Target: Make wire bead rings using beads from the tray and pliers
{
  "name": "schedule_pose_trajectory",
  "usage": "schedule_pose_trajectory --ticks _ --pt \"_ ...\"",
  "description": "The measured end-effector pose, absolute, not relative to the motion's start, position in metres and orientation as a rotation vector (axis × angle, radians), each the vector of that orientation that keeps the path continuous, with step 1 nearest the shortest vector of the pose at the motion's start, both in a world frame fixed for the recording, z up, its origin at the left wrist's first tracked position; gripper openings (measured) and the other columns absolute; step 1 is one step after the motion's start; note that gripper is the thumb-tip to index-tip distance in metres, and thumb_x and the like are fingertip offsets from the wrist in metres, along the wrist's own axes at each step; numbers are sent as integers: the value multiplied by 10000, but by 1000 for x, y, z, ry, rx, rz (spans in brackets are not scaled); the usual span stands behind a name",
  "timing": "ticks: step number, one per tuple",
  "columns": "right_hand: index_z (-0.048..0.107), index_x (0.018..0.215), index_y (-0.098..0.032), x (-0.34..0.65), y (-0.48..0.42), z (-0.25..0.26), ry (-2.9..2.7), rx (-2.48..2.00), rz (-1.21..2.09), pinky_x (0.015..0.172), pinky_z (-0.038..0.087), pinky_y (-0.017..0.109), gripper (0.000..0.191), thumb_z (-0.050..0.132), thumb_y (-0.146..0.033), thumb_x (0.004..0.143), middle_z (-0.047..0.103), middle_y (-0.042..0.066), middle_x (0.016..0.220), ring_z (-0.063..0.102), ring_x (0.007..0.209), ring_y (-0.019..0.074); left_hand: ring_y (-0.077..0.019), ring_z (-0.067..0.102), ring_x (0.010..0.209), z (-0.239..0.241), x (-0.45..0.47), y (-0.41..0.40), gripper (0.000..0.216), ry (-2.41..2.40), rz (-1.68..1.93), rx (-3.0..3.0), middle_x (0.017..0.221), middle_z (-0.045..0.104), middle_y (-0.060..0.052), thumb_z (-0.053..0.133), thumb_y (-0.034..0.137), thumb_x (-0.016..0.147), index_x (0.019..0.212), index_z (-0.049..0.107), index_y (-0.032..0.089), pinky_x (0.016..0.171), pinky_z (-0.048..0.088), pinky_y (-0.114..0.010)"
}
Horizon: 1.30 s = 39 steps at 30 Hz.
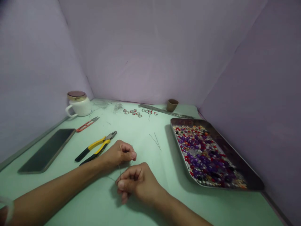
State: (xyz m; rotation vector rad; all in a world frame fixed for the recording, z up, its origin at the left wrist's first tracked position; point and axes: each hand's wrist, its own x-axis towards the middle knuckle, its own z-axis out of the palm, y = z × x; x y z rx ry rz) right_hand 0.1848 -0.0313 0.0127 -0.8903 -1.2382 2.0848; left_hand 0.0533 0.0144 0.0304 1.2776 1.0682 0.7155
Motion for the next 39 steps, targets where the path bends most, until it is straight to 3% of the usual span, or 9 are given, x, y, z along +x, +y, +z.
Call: schedule_pose_trajectory --ticks 8,14,19,27,30,35,39 --pt "640 635 -122 187 -17 11 -1235 -1176 1685 466 399 214 186 698 -290 584 567 -10 453 497 418 81 -18 316 375 39 31 31 173 1023 895 1070 612 545 2 613 283 653 701 615 117 373 172 -194" --pt "636 634 -123 194 -6 12 -1125 -1189 1632 484 428 245 225 724 -310 546 572 -4 461 510 421 95 -33 307 394 50 19 31 143 1076 980 1180 533 505 13 610 258 654 642 610 115 397 174 -205" --pt "634 665 -124 197 -3 16 -867 -1111 1626 508 464 245 273 768 -290 494 615 16 581 524 470 84 -32 257 384 54 14 29 152 1064 1028 1305 463 450 31 604 268 648 604 616 123 405 123 -222" --pt "637 721 -132 197 -1 8 -728 -1031 1636 532 477 222 272 766 -271 526 640 20 634 548 494 76 -18 277 388 41 24 27 187 1120 987 958 593 503 28 625 293 633 717 581 133 378 134 -193" --pt "639 710 -130 197 -1 6 -766 -1085 1579 533 474 230 260 767 -262 525 637 13 610 552 482 83 -22 268 364 42 41 14 195 1144 821 928 446 408 68 635 302 620 656 553 129 367 148 -185" --pt "664 699 -123 194 -5 6 -912 -1109 1575 528 465 225 210 738 -272 571 620 9 542 548 477 86 -36 304 344 46 60 3 164 1298 820 1113 371 416 68 635 263 593 585 545 126 366 185 -194" --pt "683 733 -129 193 -6 8 -871 -1066 1672 583 494 264 235 749 -252 544 665 39 645 580 520 103 -37 303 341 46 60 5 99 1313 866 1066 362 429 64 600 200 590 545 550 127 361 197 -193"
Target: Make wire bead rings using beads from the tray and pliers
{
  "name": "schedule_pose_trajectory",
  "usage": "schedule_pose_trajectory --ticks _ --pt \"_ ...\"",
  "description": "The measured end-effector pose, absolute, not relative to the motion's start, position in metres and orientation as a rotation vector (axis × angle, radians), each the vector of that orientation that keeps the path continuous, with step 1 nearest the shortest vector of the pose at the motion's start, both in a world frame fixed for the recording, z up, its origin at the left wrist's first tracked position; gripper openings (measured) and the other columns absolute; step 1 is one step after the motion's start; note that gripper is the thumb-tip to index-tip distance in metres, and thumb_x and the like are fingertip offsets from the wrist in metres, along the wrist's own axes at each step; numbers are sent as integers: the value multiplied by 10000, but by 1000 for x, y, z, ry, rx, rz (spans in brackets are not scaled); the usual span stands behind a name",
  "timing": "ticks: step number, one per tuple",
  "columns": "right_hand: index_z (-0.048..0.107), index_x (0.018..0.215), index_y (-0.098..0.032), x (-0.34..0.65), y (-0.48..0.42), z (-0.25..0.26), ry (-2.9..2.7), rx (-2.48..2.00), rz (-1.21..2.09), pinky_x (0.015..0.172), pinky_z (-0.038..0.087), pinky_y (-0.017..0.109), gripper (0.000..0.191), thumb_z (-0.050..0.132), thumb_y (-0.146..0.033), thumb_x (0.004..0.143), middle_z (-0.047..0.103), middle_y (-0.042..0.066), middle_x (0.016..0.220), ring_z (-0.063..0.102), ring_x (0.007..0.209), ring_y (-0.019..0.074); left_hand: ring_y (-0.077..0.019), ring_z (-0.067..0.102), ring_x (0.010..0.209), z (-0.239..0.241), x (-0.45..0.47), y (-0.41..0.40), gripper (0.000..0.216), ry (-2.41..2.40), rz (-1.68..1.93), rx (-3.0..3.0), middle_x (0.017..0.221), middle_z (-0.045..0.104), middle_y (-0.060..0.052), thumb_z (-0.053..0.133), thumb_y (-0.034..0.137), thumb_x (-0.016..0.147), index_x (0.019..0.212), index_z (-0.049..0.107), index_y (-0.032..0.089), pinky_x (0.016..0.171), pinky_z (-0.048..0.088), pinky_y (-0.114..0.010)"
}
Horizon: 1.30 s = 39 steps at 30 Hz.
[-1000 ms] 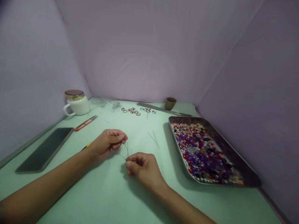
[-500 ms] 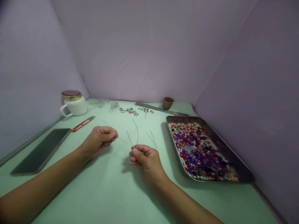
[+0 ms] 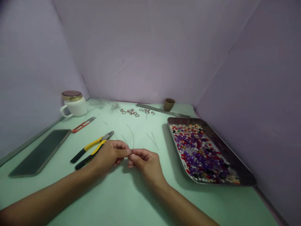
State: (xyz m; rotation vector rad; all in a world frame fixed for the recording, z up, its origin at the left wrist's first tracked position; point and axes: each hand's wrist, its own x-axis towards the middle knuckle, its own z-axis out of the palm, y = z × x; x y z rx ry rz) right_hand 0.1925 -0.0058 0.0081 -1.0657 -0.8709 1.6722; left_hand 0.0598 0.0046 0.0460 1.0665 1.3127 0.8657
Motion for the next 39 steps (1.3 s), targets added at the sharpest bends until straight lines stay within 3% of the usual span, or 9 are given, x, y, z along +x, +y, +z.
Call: schedule_pose_trajectory --ticks 11,18,30,39 --pt "674 737 -128 192 -5 8 -780 -997 1724 626 509 274 256 769 -221 518 683 54 690 608 562 116 -29 332 344 45 59 5 59 1306 911 1020 438 533 27 571 154 588 539 575 121 342 207 -176" --pt "641 734 -111 191 -7 11 -655 -1016 1707 596 514 254 288 779 -200 497 659 39 606 606 532 114 -28 306 332 41 68 -1 53 1319 974 921 341 402 69 549 141 600 549 558 130 338 200 -162" --pt "635 742 -110 193 -6 9 -588 -958 1786 567 503 222 266 764 -178 520 640 28 596 583 522 92 -21 275 334 35 69 -2 83 1311 968 880 332 361 83 549 125 562 502 494 140 347 171 -165" --pt "638 716 -103 196 -4 12 -689 -996 1912 540 492 218 217 745 -185 545 635 39 647 553 497 71 -57 397 447 38 58 9 37 1403 893 1272 459 496 36 566 130 561 536 539 132 444 307 -186"
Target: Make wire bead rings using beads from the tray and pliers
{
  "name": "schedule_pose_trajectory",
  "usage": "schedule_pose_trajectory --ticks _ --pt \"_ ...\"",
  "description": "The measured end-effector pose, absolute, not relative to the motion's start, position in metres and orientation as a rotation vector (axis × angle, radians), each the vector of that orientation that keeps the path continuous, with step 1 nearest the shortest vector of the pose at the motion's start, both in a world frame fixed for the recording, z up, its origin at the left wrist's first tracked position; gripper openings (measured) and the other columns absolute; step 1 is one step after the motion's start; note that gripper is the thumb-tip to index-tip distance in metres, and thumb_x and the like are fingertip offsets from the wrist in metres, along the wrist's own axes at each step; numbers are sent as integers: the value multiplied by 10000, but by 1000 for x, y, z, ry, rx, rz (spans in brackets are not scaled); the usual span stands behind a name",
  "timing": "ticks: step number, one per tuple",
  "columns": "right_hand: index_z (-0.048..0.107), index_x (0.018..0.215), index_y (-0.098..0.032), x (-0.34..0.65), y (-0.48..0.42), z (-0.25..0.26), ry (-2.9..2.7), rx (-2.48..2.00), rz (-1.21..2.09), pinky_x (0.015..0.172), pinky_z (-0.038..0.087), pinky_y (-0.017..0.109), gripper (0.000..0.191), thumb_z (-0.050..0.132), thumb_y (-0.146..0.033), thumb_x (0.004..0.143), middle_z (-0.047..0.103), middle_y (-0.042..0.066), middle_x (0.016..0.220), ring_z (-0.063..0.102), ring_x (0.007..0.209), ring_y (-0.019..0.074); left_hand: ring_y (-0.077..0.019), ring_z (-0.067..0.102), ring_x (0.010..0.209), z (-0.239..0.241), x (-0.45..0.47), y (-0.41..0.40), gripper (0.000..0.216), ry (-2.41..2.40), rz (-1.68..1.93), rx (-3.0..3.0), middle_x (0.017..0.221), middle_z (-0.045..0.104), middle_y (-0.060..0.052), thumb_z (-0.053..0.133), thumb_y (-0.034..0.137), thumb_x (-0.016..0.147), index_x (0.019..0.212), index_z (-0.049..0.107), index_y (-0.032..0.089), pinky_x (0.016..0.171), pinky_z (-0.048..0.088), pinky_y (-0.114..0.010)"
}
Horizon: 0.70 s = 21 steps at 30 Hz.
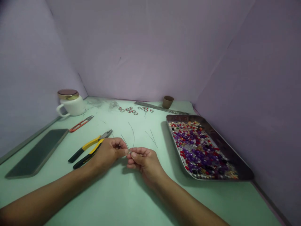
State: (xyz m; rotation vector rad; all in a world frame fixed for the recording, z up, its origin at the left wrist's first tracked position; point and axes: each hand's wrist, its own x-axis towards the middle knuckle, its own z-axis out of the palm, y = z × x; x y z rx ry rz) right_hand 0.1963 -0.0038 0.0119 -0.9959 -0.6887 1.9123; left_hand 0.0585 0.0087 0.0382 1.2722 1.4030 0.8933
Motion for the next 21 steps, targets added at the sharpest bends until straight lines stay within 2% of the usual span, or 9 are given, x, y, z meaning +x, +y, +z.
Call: schedule_pose_trajectory --ticks 5,17,21 --pt "649 698 -99 198 -3 14 -704 -1026 1904 541 488 234 208 745 -185 534 634 40 623 552 493 79 -70 398 460 42 57 6 46 1491 868 1529 474 486 34 554 156 589 548 555 137 436 304 -192" --pt "629 619 -119 197 -3 11 -830 -1100 1818 467 469 216 217 756 -273 535 608 19 535 531 449 79 -74 389 450 40 59 4 74 1449 882 1557 465 466 35 546 163 589 518 539 142 423 280 -191" --pt "612 614 -115 199 -1 12 -779 -1121 1804 459 468 199 236 758 -280 530 613 21 547 524 445 68 -71 370 421 45 51 11 120 1402 715 1530 438 461 38 556 230 619 537 561 143 420 273 -197"
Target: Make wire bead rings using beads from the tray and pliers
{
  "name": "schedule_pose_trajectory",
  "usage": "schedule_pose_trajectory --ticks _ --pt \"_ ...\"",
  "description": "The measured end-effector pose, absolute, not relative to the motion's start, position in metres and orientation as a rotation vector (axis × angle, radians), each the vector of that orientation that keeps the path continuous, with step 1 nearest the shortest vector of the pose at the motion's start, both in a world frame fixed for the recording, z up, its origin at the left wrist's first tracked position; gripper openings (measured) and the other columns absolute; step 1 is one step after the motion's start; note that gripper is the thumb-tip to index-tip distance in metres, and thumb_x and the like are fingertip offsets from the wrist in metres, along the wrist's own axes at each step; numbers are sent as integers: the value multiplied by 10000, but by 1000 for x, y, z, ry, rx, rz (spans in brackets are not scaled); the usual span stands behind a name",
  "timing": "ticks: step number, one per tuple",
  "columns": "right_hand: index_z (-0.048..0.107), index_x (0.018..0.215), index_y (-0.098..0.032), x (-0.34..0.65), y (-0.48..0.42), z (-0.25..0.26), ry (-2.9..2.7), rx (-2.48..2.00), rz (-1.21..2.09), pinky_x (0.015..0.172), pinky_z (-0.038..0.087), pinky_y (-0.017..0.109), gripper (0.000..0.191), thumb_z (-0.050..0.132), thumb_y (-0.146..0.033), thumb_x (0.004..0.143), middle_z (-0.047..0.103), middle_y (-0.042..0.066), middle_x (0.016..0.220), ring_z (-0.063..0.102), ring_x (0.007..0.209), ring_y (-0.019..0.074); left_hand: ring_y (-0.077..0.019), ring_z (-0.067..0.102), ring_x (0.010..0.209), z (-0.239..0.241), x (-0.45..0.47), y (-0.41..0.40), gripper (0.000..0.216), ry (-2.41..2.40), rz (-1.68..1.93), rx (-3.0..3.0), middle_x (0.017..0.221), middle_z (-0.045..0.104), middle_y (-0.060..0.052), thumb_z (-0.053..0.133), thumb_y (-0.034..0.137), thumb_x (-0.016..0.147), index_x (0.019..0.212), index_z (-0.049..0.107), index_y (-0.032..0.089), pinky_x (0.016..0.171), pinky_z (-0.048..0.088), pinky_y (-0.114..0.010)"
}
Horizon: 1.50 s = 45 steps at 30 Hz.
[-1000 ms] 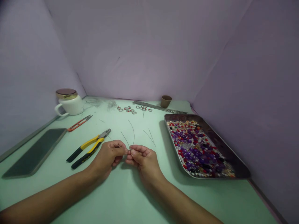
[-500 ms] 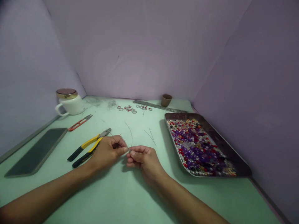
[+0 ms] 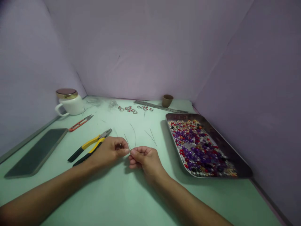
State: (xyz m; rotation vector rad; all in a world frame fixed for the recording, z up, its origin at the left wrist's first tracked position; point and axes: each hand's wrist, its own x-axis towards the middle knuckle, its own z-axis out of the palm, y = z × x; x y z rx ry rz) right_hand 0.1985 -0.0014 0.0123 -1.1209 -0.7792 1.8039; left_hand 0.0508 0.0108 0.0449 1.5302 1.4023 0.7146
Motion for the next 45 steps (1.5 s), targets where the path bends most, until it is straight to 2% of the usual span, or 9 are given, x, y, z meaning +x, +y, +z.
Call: schedule_pose_trajectory --ticks 4,10,14,22,28,33,36,39,45 --pt "597 629 -113 198 -1 12 -729 -1169 1716 472 476 213 257 762 -280 525 615 18 547 521 442 67 -63 314 359 65 42 10 319 1525 597 1495 384 432 31 514 381 683 471 544 145 388 236 -206" --pt "597 627 -102 191 -7 9 -843 -1166 1680 457 458 229 255 751 -286 541 616 30 535 519 427 78 -105 451 486 70 42 10 208 1666 865 1662 492 543 12 597 354 621 552 624 159 463 323 -208" --pt "601 624 -104 189 -10 8 -899 -1153 1716 465 457 237 248 742 -295 554 607 19 529 521 429 80 -89 388 439 51 42 15 236 1519 743 1662 432 460 34 573 341 633 490 580 153 430 288 -208" --pt "605 629 -105 191 -12 7 -967 -1095 1800 451 439 231 243 726 -309 577 582 2 488 514 411 78 -76 341 432 47 52 10 217 1531 958 1657 403 377 46 531 209 624 419 494 148 428 258 -205" --pt "593 621 -110 192 -8 7 -840 -1124 1708 450 450 223 271 752 -310 533 602 13 519 509 422 73 -79 363 462 54 44 9 231 1517 1047 1706 453 420 41 525 287 687 496 515 157 461 284 -203" --pt "600 647 -116 196 -4 7 -710 -1098 1657 473 471 222 293 770 -310 507 605 7 546 509 449 71 -71 290 413 58 35 8 379 1636 1000 1676 386 325 46 548 408 677 405 475 154 428 237 -216" --pt "599 640 -117 195 -5 8 -728 -1103 1659 455 462 220 300 773 -317 499 606 9 542 507 441 74 -69 304 379 51 34 14 312 1524 752 1412 389 386 48 579 433 638 509 555 150 397 221 -210" --pt "597 634 -115 194 -7 8 -776 -1120 1670 447 456 223 301 769 -324 502 607 14 535 509 437 77 -66 322 382 47 36 18 199 1395 785 1360 419 426 56 588 352 643 612 586 155 408 253 -203" --pt "592 587 -111 191 -9 8 -925 -1171 1659 425 431 230 281 748 -335 519 579 4 480 485 393 74 -126 489 617 46 34 12 152 1425 1090 2050 680 573 -32 516 213 709 632 643 179 588 364 -233"
